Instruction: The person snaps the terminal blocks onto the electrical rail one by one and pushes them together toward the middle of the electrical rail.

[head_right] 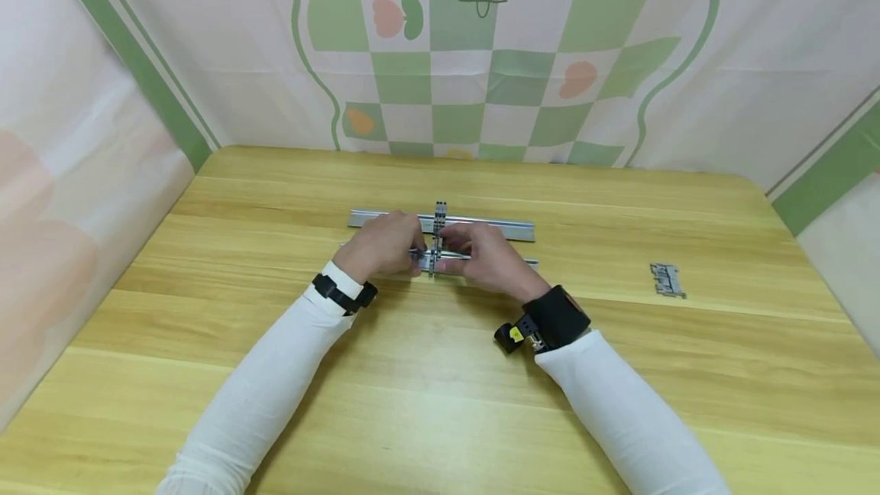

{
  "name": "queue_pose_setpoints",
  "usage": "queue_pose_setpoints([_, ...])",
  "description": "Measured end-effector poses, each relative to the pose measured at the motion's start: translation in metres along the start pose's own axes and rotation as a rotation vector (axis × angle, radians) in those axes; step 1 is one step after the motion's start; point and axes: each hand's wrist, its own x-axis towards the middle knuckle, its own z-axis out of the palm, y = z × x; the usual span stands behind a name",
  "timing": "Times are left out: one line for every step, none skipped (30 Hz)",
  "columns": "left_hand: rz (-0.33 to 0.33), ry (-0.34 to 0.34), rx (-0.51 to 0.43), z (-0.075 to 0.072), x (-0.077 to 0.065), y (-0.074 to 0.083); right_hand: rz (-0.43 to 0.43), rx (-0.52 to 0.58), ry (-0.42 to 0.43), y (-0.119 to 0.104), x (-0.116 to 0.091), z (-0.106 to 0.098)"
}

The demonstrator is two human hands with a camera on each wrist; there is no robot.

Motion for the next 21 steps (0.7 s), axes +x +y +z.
queue_pose_setpoints([-0.002,-0.002,-0.001,-0.0002,-0.0001,0.0001,-0.002,-0.009,0.006,-0.001,-0.0001,0.0004])
queue_pose_setpoints([-0.003,-0.003,-0.001,-0.0003,-0.0001,0.0002,-0.002,-0.018,0.011,-0.0016,-0.0002,0.0009])
queue_pose_setpoints([-0.004,-0.005,0.0,-0.0006,-0.0002,0.0006,-0.002,-0.026,0.016,-0.0022,-0.0003,0.0011])
queue_pose_setpoints([-0.006,-0.006,0.001,-0.0009,-0.0004,0.001,0.0,-0.033,0.02,-0.0028,-0.0005,0.0012])
queue_pose_setpoints([-0.007,-0.006,0.004,-0.0012,-0.0005,0.0013,0.001,-0.04,0.024,-0.0036,-0.0007,0.0014])
queue_pose_setpoints([-0.009,-0.006,0.006,-0.0014,-0.0006,0.0016,0.002,-0.047,0.025,-0.0041,-0.0009,0.0015])
queue_pose_setpoints([-0.01,-0.007,0.008,-0.0015,-0.0007,0.0018,0.003,-0.051,0.027,-0.0046,-0.001,0.0017])
queue_pose_setpoints([-0.01,-0.007,0.01,-0.0015,-0.0008,0.002,0.005,-0.055,0.029,-0.0051,-0.001,0.0019])
queue_pose_setpoints([-0.009,-0.007,0.013,-0.0016,-0.001,0.0023,0.007,-0.059,0.031,-0.0055,-0.001,0.0021])
queue_pose_setpoints([-0.009,-0.007,0.015,-0.0015,-0.0011,0.0024,0.009,-0.061,0.031,-0.0059,-0.001,0.0023])
queue_pose_setpoints([-0.009,-0.008,0.016,-0.0015,-0.0011,0.0024,0.011,-0.063,0.03,-0.0062,-0.0009,0.0026])
queue_pose_setpoints([-0.009,-0.008,0.016,-0.0012,-0.001,0.0025,0.014,-0.062,0.03,-0.0065,-0.0007,0.0028])
queue_pose_setpoints([-0.009,-0.008,0.016,-0.0012,-0.0009,0.0026,0.017,-0.06,0.03,-0.007,-0.0006,0.0031])
queue_pose_setpoints([-0.011,-0.008,0.014,-0.0009,-0.0006,0.0024,0.022,-0.058,0.032,-0.0075,-0.0004,0.0033])
queue_pose_setpoints([-0.012,-0.009,0.012,-0.0007,-0.0004,0.0025,0.023,-0.058,0.032,-0.0075,-0.0002,0.0036])
queue_pose_setpoints([-0.013,-0.009,0.009,-0.0005,-0.0002,0.0025,0.026,-0.057,0.033,-0.0079,0.0,0.0038])
queue_pose_setpoints([-0.014,-0.009,0.007,-0.0004,-0.0001,0.0026,0.028,-0.058,0.034,-0.0083,0.0001,0.0041])
queue_pose_setpoints([-0.015,-0.009,0.007,-0.0002,0.0001,0.0027,0.031,-0.059,0.036,-0.0086,0.0002,0.0044])
queue_pose_setpoints([-0.015,-0.008,0.007,-0.0003,0.0003,0.0027,0.034,-0.06,0.039,-0.0088,0.0002,0.0047])
queue_pose_setpoints([-0.015,-0.008,0.007,-0.0002,0.0004,0.0029,0.037,-0.063,0.042,-0.0091,0.0002,0.005])
queue_pose_setpoints([-0.014,-0.007,0.01,-0.0004,0.0003,0.0032,0.034,-0.067,0.045,-0.0093,0.0001,0.0054])
